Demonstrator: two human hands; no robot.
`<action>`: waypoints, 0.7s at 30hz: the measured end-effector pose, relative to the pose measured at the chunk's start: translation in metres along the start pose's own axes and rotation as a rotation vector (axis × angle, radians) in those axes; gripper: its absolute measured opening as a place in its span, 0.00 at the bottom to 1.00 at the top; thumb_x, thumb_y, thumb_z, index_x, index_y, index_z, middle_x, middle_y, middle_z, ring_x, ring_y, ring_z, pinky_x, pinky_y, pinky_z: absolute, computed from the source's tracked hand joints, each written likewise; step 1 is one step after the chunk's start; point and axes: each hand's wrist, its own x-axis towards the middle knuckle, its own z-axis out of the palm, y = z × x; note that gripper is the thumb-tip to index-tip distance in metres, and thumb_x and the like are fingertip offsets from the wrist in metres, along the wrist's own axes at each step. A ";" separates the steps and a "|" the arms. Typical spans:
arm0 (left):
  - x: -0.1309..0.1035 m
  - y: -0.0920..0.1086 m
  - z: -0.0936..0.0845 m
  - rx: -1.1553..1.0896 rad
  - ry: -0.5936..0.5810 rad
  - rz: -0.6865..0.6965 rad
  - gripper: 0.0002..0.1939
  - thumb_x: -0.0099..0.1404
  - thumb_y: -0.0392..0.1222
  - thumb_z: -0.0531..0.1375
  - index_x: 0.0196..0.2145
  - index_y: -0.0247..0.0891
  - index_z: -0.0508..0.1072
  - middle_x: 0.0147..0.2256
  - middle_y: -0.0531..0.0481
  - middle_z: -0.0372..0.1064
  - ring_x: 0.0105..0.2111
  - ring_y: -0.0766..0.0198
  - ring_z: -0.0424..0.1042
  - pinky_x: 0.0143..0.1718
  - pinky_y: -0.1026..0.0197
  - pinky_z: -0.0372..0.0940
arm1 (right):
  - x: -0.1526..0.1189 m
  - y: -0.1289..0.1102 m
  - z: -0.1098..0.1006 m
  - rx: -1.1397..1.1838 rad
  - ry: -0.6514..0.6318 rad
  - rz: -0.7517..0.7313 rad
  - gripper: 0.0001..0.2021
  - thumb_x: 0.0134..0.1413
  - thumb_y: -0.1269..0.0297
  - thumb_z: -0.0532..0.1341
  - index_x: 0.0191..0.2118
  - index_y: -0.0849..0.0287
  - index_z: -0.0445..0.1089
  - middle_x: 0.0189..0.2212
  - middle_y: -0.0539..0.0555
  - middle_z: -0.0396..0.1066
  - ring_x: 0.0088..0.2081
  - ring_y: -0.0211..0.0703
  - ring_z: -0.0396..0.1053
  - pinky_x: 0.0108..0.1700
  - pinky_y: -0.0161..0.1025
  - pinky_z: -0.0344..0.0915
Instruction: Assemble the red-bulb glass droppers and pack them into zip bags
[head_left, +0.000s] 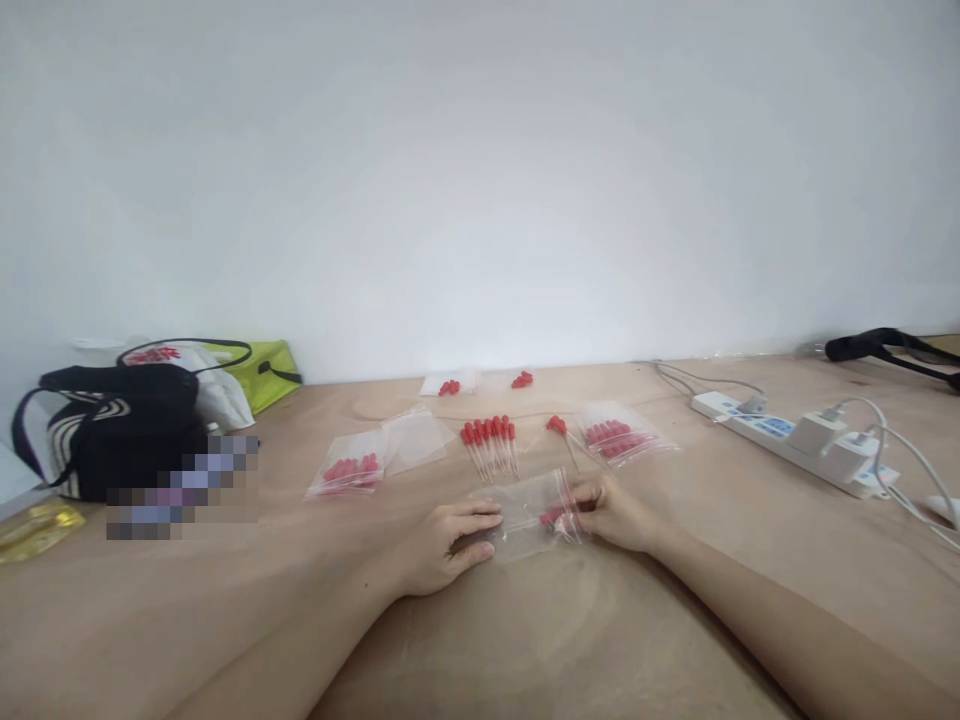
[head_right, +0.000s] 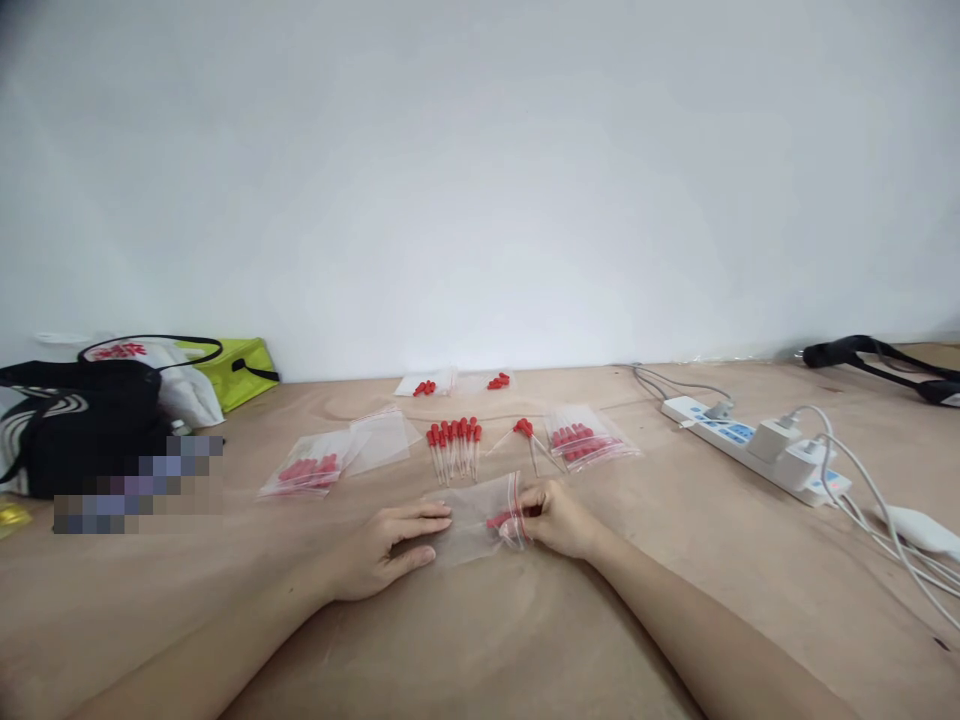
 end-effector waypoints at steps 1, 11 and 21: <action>0.000 0.000 0.000 -0.007 0.000 -0.005 0.17 0.62 0.43 0.53 0.49 0.44 0.65 0.52 0.48 0.61 0.51 0.58 0.60 0.52 0.54 0.55 | -0.001 -0.002 -0.001 -0.043 -0.030 -0.034 0.11 0.46 0.58 0.60 0.32 0.58 0.74 0.35 0.54 0.70 0.37 0.40 0.66 0.38 0.36 0.62; 0.001 -0.001 0.002 -0.026 0.007 -0.027 0.17 0.60 0.42 0.55 0.48 0.41 0.67 0.52 0.46 0.60 0.52 0.57 0.59 0.52 0.53 0.55 | 0.026 0.010 -0.046 -0.620 0.457 0.411 0.06 0.44 0.67 0.56 0.27 0.60 0.70 0.25 0.51 0.71 0.29 0.39 0.67 0.30 0.32 0.59; 0.000 -0.001 0.002 -0.041 0.002 0.001 0.17 0.61 0.42 0.54 0.48 0.40 0.67 0.52 0.45 0.60 0.53 0.57 0.57 0.53 0.53 0.53 | 0.071 0.022 -0.039 -0.783 0.589 0.641 0.14 0.47 0.70 0.54 0.41 0.66 0.63 0.36 0.67 0.68 0.39 0.54 0.67 0.36 0.43 0.59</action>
